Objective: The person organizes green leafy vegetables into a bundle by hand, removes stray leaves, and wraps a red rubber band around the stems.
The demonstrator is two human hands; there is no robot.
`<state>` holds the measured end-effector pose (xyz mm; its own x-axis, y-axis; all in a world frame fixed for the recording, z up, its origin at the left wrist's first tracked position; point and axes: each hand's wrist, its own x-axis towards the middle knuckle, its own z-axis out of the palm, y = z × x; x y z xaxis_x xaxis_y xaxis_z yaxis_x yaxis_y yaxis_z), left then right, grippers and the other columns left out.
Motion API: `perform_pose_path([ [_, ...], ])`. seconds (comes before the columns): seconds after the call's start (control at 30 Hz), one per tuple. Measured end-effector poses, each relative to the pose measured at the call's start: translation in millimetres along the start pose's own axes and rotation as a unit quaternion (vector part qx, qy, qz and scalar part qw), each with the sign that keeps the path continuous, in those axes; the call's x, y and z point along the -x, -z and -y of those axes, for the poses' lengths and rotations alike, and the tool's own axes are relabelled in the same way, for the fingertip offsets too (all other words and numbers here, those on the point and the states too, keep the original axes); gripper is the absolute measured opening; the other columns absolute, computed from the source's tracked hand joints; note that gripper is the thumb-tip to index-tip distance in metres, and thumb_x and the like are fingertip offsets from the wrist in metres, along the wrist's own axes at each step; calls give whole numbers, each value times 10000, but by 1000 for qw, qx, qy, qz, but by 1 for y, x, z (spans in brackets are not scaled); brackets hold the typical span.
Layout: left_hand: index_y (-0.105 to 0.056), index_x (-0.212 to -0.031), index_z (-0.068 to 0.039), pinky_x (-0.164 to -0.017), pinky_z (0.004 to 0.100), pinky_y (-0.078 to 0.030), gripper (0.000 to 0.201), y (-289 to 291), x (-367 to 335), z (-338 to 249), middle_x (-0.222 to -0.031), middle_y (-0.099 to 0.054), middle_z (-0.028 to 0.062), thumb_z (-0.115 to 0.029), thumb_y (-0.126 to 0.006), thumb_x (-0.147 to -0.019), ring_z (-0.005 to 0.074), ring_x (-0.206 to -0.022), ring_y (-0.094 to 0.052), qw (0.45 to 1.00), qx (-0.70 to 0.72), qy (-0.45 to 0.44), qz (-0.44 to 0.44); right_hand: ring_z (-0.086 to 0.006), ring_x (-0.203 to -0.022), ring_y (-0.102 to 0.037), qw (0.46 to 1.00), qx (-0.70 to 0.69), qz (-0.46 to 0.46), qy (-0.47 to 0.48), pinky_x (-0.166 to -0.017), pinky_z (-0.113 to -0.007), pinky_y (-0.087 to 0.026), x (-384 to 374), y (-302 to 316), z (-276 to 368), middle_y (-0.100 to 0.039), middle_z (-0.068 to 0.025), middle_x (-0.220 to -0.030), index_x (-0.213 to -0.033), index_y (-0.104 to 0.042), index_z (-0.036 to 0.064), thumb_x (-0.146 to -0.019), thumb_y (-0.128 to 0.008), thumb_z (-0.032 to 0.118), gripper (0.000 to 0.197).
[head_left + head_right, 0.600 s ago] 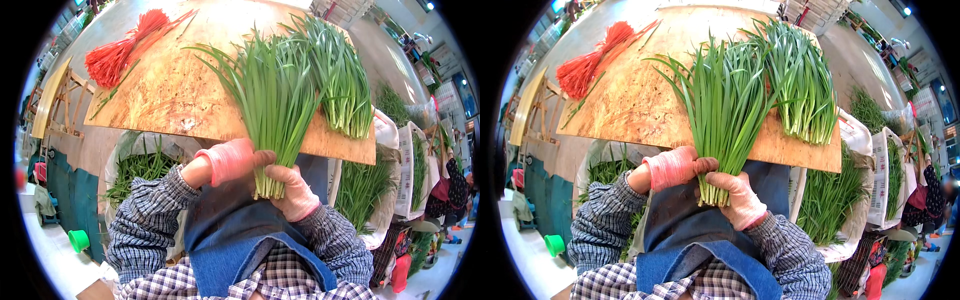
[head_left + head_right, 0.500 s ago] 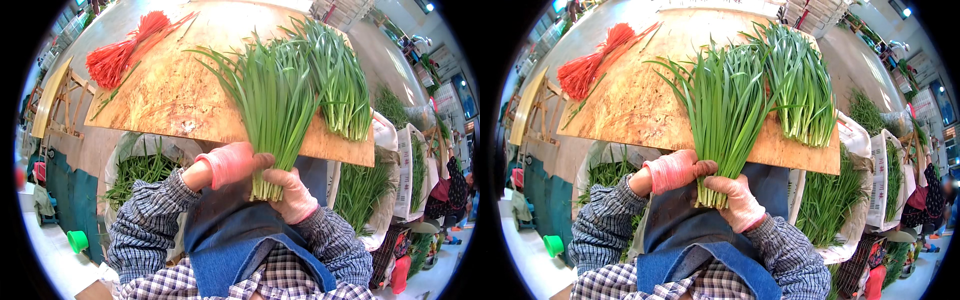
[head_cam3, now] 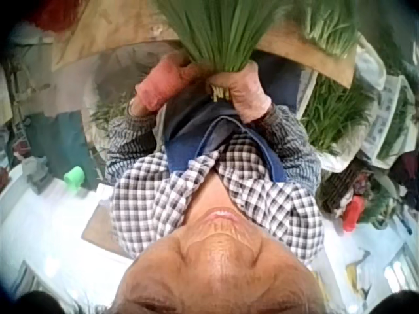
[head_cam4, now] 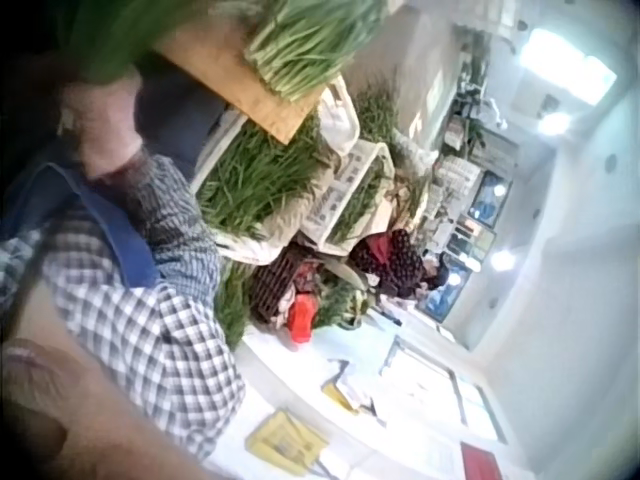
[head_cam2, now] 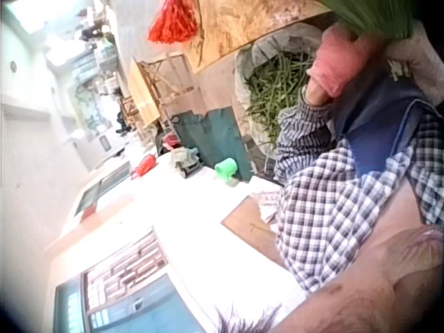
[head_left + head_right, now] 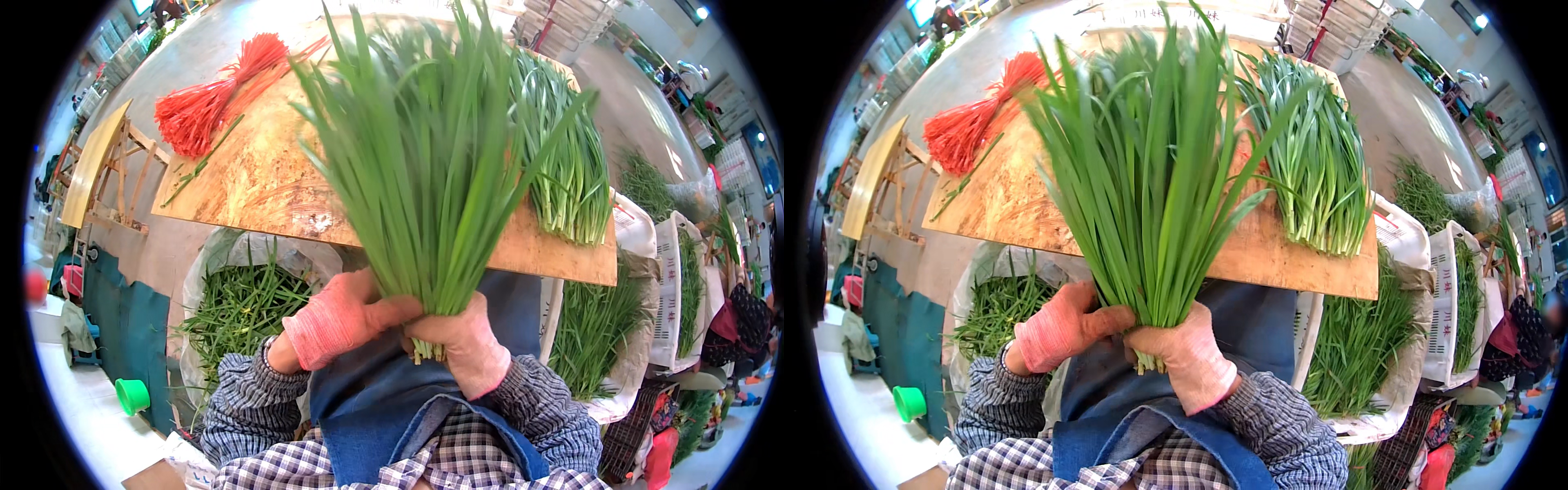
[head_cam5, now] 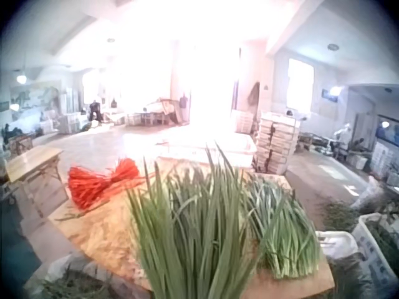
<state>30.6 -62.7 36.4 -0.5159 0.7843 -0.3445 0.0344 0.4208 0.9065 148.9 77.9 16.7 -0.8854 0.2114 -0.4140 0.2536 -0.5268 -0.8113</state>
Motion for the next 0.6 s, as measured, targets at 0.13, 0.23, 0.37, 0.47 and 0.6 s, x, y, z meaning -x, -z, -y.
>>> perform_pose_path([
  [0.13, -673, -1012, 45, -624, 292, -496, 333, 20, 16, 7, -733, -665, 80, -270, -665, -903, 124, -689, -614, 969, -222, 73, -79, -202, -641, -636, 996, -70, 12, -59, -550, -312, -509, -11, -1, -18, -646, -109, -816, -1042, -618, -47, -741, -662, -45, 305],
  [0.23, -665, -1051, 41, -656, 325, -514, 245, 23, 35, -6, -764, -676, 123, -127, -672, -873, 176, -702, -648, 969, -111, 9, -220, -196, -611, -630, 995, -77, 32, -55, -537, -304, -507, -11, -4, -19, -646, -113, -819, -1007, -631, -41, -744, -681, -33, 268],
  [0.37, -655, -1123, -35, -688, 397, -539, 293, 16, 19, -34, -892, -677, 180, -143, -674, -851, 349, -787, -673, 913, -188, -331, -147, -159, -825, -632, 997, -66, 36, 11, -655, -278, -515, -12, -7, -29, -627, -91, -1016, -1131, -589, 5, -797, -689, 1, 349],
  [0.47, -638, -1101, -44, -730, 427, -540, 316, -21, -21, -63, -917, -676, 168, -213, -662, -834, 367, -809, -671, 868, -250, -424, 60, -159, -1009, -599, 980, 21, 5, 200, -789, -286, -510, -18, -3, -50, -580, -73, -1195, -1218, -545, 45, -832, -696, 76, 416],
  [0.6, -731, -820, -118, -744, 381, -549, 160, -40, -87, -82, -816, -717, 73, -266, -678, -792, 259, -793, -704, 750, -626, -73, 203, -201, -1029, -597, 960, 237, 29, 147, -845, -322, -503, -29, 3, -59, -608, -71, -1173, -1250, -532, 29, -806, -706, 97, 481],
])
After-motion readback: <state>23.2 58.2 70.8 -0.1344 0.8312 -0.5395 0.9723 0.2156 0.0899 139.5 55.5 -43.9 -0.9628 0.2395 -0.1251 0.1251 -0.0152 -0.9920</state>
